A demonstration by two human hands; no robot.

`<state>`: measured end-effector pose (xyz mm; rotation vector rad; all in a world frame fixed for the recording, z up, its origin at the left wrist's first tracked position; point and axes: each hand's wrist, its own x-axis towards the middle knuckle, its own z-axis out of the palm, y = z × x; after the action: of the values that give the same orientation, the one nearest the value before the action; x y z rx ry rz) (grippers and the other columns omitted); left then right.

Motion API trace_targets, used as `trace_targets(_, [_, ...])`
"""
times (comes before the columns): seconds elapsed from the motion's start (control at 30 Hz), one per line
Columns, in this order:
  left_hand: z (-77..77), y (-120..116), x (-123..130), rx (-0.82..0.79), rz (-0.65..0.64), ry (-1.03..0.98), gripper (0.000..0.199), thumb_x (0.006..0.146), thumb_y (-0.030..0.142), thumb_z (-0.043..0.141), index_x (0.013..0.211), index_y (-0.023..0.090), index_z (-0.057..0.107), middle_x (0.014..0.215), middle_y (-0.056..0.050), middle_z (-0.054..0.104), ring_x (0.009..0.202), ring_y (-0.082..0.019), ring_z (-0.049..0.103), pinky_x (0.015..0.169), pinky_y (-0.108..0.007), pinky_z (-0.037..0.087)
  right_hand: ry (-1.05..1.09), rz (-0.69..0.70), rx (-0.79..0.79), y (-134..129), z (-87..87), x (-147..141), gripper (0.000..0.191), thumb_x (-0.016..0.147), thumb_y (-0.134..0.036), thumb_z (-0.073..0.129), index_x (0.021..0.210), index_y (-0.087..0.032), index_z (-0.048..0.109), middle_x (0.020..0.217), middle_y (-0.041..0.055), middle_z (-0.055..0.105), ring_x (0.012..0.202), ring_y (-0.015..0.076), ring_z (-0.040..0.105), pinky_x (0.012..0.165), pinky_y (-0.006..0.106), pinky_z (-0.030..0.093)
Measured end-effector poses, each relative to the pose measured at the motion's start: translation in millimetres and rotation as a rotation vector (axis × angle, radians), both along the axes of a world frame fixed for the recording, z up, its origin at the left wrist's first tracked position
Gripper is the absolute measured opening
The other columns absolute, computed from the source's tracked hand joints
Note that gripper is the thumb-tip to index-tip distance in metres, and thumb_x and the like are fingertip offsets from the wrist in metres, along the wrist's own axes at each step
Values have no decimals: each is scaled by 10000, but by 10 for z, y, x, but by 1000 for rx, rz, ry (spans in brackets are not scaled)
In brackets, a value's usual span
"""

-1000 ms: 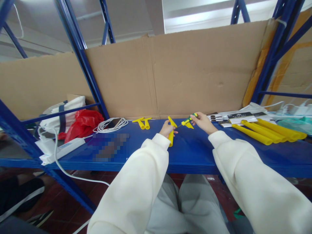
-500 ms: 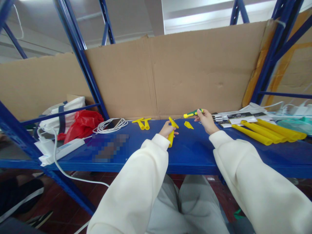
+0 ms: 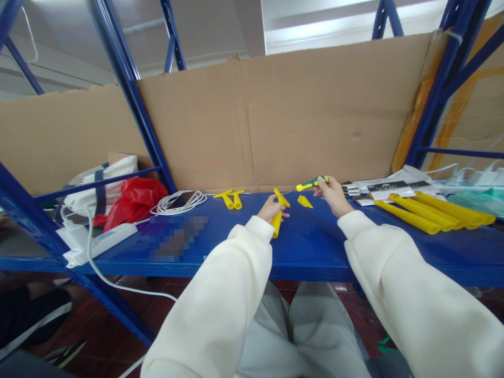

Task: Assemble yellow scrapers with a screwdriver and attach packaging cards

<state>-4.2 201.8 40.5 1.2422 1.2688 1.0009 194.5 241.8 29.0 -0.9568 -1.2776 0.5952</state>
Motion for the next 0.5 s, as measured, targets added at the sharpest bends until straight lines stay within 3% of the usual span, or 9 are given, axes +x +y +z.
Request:
trace_targets(0.17, [-2, 5, 1, 2, 7, 14, 691, 836, 33, 581, 1454, 230, 344, 1182, -118, 670, 575, -112, 661, 407, -171, 388, -1, -16, 0, 18, -13, 7, 436, 806, -641, 631, 886, -229, 508, 673, -27, 621, 549, 122, 622, 578, 261, 553])
trace_targets(0.37, [-3, 6, 4, 3, -6, 26, 699, 816, 8, 532, 1450, 234, 344, 1197, -112, 669, 563, -109, 658, 390, -173, 390, -5, -12, 2, 30, -18, 20, 438, 802, -649, 623, 866, -236, 490, 665, -31, 601, 553, 126, 616, 569, 263, 549])
trace_targets(0.5, [-13, 12, 6, 12, -3, 16, 690, 815, 13, 537, 1439, 239, 348, 1174, -105, 681, 570, -114, 663, 381, -162, 386, 49, 4, -68, -4, 10, 17, 402, 806, -596, 657, 817, -230, 492, 633, -26, 589, 513, 118, 588, 533, 252, 530])
